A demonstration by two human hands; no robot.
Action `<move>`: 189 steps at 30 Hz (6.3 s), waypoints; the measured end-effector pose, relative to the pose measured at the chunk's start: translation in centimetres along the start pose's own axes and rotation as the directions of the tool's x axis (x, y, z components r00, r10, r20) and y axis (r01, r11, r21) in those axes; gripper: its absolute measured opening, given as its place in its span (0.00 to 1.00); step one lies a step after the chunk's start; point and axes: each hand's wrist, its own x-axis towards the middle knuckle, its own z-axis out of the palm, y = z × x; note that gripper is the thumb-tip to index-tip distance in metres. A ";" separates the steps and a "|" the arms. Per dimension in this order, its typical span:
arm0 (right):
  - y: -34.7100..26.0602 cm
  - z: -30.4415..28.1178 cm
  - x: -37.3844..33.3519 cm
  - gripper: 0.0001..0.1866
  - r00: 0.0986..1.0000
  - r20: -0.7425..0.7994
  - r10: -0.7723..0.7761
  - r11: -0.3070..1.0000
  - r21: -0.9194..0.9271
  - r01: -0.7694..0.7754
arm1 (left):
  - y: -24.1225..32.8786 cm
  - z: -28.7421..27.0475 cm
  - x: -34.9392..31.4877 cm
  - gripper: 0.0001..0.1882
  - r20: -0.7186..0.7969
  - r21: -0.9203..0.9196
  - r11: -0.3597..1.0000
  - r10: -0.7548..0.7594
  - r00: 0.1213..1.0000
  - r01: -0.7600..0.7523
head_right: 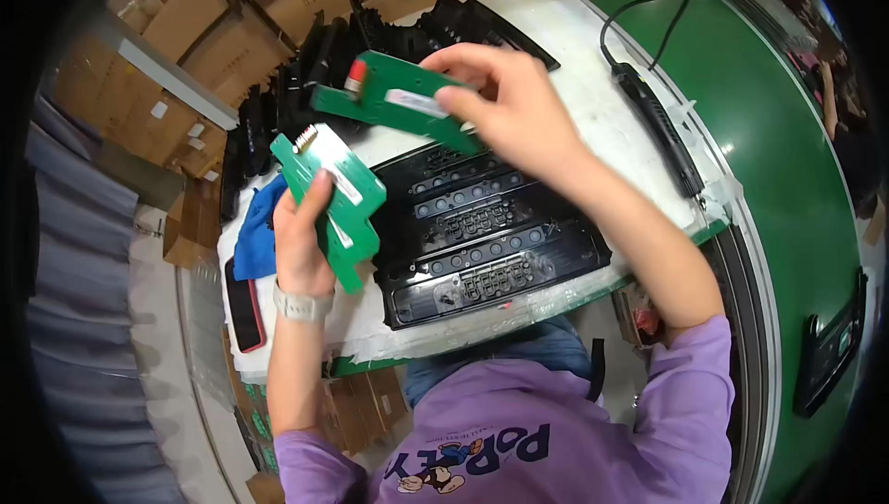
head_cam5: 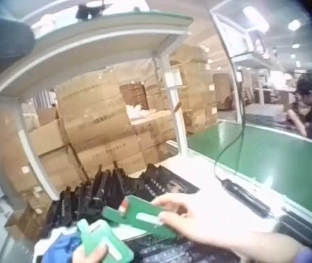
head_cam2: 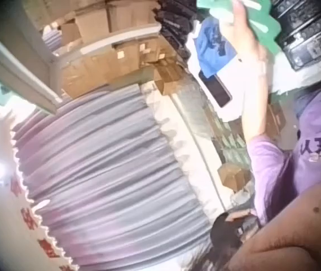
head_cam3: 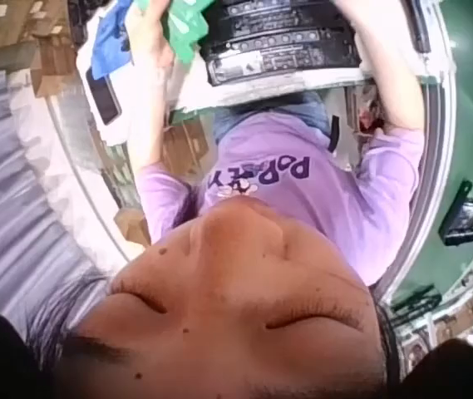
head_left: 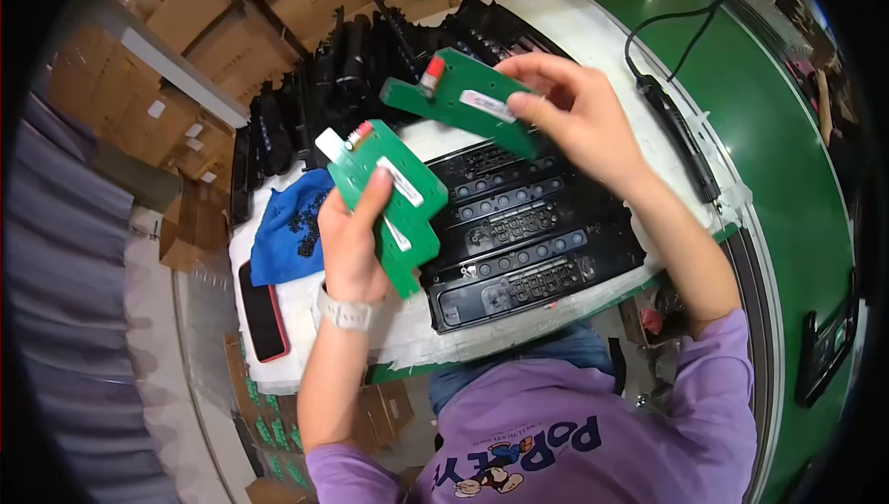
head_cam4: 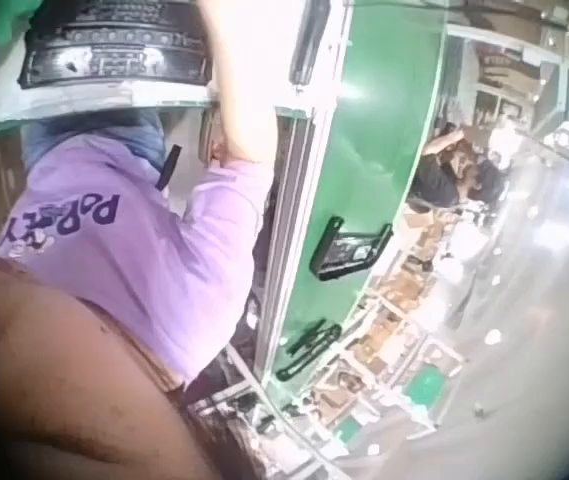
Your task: Assembling electronic circuit boards onto plastic housings and securing them with screws using an electric screwdriver.
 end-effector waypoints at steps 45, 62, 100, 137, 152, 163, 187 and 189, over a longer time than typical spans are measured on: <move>2.3 2.6 0.5 0.16 0.507 0.325 -0.799 0.400 -0.343 0.850 | -1.1 1.1 0.6 0.19 0.243 0.025 0.967 -0.252 0.937 0.254; 2.5 1.3 -4.0 0.08 0.463 0.786 -0.410 0.178 -0.429 0.886 | -2.1 -1.3 1.5 0.19 0.063 0.156 0.966 -0.219 0.974 0.207; 1.9 3.8 -1.9 0.16 0.506 0.273 -0.818 0.415 -0.328 0.849 | -1.2 1.3 0.7 0.26 0.105 -0.152 0.979 -0.123 0.987 0.138; 3.2 2.2 -11.7 0.14 0.818 0.435 -0.376 0.745 -0.384 0.546 | -4.9 1.3 -1.0 0.05 0.410 0.651 0.680 0.058 0.910 -0.337; 0.6 2.0 -11.0 0.16 0.848 0.423 -0.319 0.769 -0.407 0.492 | 4.8 -17.2 0.5 0.13 0.157 0.952 -0.307 0.513 0.844 0.009; -0.5 10.0 0.6 0.11 0.786 0.498 -0.366 0.761 -0.326 0.560 | 5.1 -19.3 4.3 0.13 -0.044 0.971 0.221 0.540 0.840 -0.091; -1.9 25.8 9.7 0.05 0.521 0.604 -0.603 0.232 -0.492 0.839 | 5.5 -21.9 5.0 0.11 -0.018 0.828 0.558 0.124 0.992 -0.055; -1.5 27.3 10.7 0.09 0.649 0.647 -0.399 0.287 -0.584 0.759 | 5.7 -21.6 4.8 0.11 -0.032 0.812 0.580 0.164 0.986 -0.070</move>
